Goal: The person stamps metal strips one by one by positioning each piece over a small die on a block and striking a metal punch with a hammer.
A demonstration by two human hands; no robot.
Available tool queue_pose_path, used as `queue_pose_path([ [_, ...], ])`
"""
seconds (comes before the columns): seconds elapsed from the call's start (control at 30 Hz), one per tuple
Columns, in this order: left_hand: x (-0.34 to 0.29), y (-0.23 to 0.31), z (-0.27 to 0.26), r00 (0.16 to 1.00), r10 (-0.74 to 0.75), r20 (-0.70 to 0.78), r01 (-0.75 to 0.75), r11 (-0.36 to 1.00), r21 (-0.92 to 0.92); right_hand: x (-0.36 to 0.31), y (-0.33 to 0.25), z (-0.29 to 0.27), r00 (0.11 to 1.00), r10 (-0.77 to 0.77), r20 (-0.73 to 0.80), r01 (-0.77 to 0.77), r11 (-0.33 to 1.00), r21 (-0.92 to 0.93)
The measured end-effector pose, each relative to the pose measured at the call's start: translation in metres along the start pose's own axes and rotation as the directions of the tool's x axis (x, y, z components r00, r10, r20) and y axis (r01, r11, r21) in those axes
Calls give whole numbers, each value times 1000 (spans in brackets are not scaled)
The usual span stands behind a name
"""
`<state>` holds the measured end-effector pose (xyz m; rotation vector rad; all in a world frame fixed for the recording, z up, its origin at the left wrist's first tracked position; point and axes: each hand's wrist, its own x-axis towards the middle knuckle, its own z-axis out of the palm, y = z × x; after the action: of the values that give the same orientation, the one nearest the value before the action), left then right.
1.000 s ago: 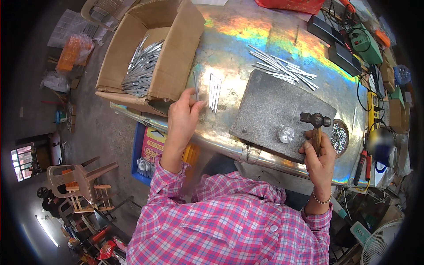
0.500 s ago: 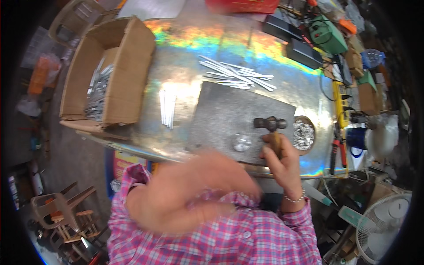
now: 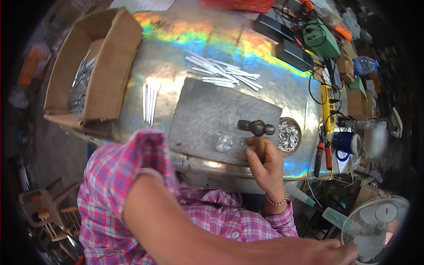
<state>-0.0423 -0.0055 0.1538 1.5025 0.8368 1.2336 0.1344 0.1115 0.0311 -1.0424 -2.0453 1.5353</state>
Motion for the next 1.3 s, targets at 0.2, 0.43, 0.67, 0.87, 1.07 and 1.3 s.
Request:
queue_pose_path([
  [0.2,76,-42,-69,988,46,148,-90,948,306,-5,2,-17,980,-193,-44,173,943,-284],
  [0.43,106,-178,-142,994,-13,-108,108,279,954,-4,1,-14,999,31,21,-31,999,-30],
  [0.67,124,-210,-153,977,-176,116,-120,-11,993,-5,6,-11,1000,-26,9,26,1000,-17],
  [0.87,139,-210,-154,930,-339,141,-140,27,990,-5,8,-13,998,-69,4,69,998,-11],
  [1.07,127,-186,-169,936,-352,11,18,81,997,-5,8,-12,995,-98,-6,98,992,-80],
  [1.3,84,-103,-117,975,-11,-223,179,633,754,-10,14,-18,995,-103,-15,103,995,10],
])
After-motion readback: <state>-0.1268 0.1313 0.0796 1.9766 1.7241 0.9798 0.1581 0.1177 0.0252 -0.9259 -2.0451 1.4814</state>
